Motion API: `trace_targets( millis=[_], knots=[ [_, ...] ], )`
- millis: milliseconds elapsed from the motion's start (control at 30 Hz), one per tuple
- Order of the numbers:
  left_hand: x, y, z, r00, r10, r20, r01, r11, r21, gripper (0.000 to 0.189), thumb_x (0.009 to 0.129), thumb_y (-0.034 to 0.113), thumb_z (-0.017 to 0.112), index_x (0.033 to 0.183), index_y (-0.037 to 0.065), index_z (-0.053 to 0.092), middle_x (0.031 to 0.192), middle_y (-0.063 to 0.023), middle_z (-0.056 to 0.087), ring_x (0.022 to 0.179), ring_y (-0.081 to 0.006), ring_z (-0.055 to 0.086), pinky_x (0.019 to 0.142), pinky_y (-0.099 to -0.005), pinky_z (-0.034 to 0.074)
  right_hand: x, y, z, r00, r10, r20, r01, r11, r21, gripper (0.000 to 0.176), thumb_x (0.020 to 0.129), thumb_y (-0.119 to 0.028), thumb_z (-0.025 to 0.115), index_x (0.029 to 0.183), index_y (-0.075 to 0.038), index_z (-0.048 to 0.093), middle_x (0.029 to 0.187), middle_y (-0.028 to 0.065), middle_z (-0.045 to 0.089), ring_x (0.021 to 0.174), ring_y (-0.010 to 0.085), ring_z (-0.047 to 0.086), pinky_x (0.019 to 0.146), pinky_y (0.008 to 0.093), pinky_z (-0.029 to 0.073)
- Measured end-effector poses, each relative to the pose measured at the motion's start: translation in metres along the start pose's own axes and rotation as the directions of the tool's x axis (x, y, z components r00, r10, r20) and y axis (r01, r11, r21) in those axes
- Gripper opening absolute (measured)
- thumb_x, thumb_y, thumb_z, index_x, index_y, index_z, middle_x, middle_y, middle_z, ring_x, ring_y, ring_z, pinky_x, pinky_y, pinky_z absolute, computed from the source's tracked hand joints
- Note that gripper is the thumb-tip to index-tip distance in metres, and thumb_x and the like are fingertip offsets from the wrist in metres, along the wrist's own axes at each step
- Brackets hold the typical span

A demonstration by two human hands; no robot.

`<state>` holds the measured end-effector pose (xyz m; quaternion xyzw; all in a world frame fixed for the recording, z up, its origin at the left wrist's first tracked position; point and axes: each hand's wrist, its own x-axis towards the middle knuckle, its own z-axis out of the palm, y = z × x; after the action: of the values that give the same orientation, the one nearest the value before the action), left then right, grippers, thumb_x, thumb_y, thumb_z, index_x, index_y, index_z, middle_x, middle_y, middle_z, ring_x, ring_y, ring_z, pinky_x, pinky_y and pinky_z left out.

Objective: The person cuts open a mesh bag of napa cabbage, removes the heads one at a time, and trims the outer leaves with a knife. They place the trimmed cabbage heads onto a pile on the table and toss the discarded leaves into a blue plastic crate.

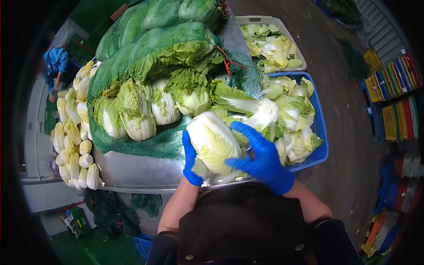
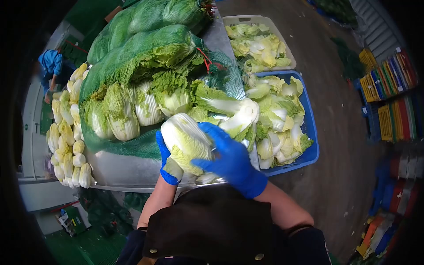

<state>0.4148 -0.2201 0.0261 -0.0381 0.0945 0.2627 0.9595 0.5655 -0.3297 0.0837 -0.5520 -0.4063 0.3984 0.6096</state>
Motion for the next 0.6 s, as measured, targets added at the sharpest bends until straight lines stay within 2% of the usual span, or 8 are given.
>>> trace_targets(
  millis=[33,67,167,233,300,400,533,600],
  knots=[
    [0.0,-0.006,0.011,0.95,0.176,-0.256,-0.074,0.928,0.364,0.08,0.082,0.069,0.044,0.138,0.011,0.037,0.135,-0.0155,0.044,0.12,-0.0321,0.046,0.102,-0.0477,0.037,-0.002,-0.003,0.007,0.992,-0.118,0.042,0.125,0.96,-0.251,0.046,0.078,-0.02,0.072,0.119,-0.006,0.056,0.111,0.0075,0.06,0.074,0.0156,0.063,0.067,0.0281,0.052],
    [0.001,-0.007,0.008,0.926,0.267,-0.267,-0.116,0.874,0.472,0.077,0.084,0.066,0.044,0.137,0.011,0.038,0.135,-0.0151,0.045,0.119,-0.0315,0.047,0.101,-0.0469,0.038,-0.004,-0.005,0.011,0.97,-0.218,0.111,0.244,0.842,-0.482,0.044,0.076,-0.018,0.073,0.116,-0.007,0.058,0.113,0.0084,0.061,0.073,0.0185,0.064,0.066,0.029,0.052],
    [0.005,-0.006,0.01,0.891,0.391,-0.231,-0.214,0.809,0.547,0.072,0.087,0.062,0.043,0.136,0.011,0.039,0.134,-0.0141,0.046,0.117,-0.0294,0.049,0.1,-0.0452,0.039,-0.01,0.005,0.015,0.943,-0.286,0.169,0.331,0.844,-0.422,0.032,0.072,-0.004,0.073,0.101,-0.005,0.062,0.119,0.0131,0.059,0.08,0.0157,0.064,0.071,0.0276,0.051],
    [0.001,-0.003,0.019,0.874,0.44,-0.204,-0.284,0.806,0.519,0.072,0.086,0.063,0.043,0.136,0.011,0.039,0.133,-0.014,0.046,0.117,-0.0289,0.049,0.1,-0.0452,0.039,-0.018,0.007,0.011,0.932,-0.311,0.188,0.362,0.842,-0.401,0.023,0.072,-0.002,0.071,0.092,-0.003,0.061,0.104,0.0096,0.064,0.072,0.0144,0.064,0.069,0.0272,0.051],
    [-0.001,0.011,0.008,0.864,0.459,-0.206,-0.317,0.814,0.487,0.077,0.084,0.066,0.045,0.136,0.01,0.039,0.133,-0.0154,0.047,0.119,-0.0312,0.048,0.102,-0.0464,0.038,-0.025,0.004,-0.008,0.944,0.029,0.328,0.051,0.972,-0.231,0.019,0.073,0.0,0.069,0.09,-0.001,0.061,0.094,0.0078,0.064,0.075,0.012,0.062,0.07,0.026,0.05],
    [-0.01,0.018,0.007,0.948,0.298,-0.108,-0.261,0.927,0.269,0.091,0.075,0.075,0.045,0.137,0.007,0.037,0.134,-0.0194,0.044,0.121,-0.0395,0.044,0.102,-0.0518,0.037,-0.015,0.026,-0.031,0.964,0.258,0.067,-0.251,0.963,-0.096,0.02,0.077,-0.001,0.067,0.095,0.001,0.06,0.099,0.008,0.062,0.09,0.0116,0.059,0.076,0.0267,0.05],
    [-0.02,0.009,0.004,0.985,0.028,0.168,-0.073,0.962,0.263,0.098,0.073,0.077,0.045,0.14,0.007,0.031,0.139,-0.019,0.039,0.124,-0.0385,0.042,0.102,-0.0518,0.036,0.012,-0.001,-0.004,0.992,0.111,-0.065,-0.11,0.994,0.01,0.033,0.077,-0.007,0.072,0.107,0.002,0.06,0.102,0.008,0.062,0.092,0.0129,0.059,0.078,0.0278,0.05],
    [-0.029,0.002,-0.002,0.996,0.059,0.066,-0.079,0.927,0.366,0.097,0.074,0.076,0.046,0.141,0.007,0.03,0.14,-0.0187,0.038,0.125,-0.0372,0.042,0.103,-0.0511,0.036,0.019,-0.003,0.011,0.989,0.15,0.003,-0.15,0.988,-0.032,0.05,0.076,-0.014,0.076,0.119,0.001,0.056,0.099,0.0062,0.064,0.091,0.0124,0.059,0.081,0.0273,0.049]
  ],
)
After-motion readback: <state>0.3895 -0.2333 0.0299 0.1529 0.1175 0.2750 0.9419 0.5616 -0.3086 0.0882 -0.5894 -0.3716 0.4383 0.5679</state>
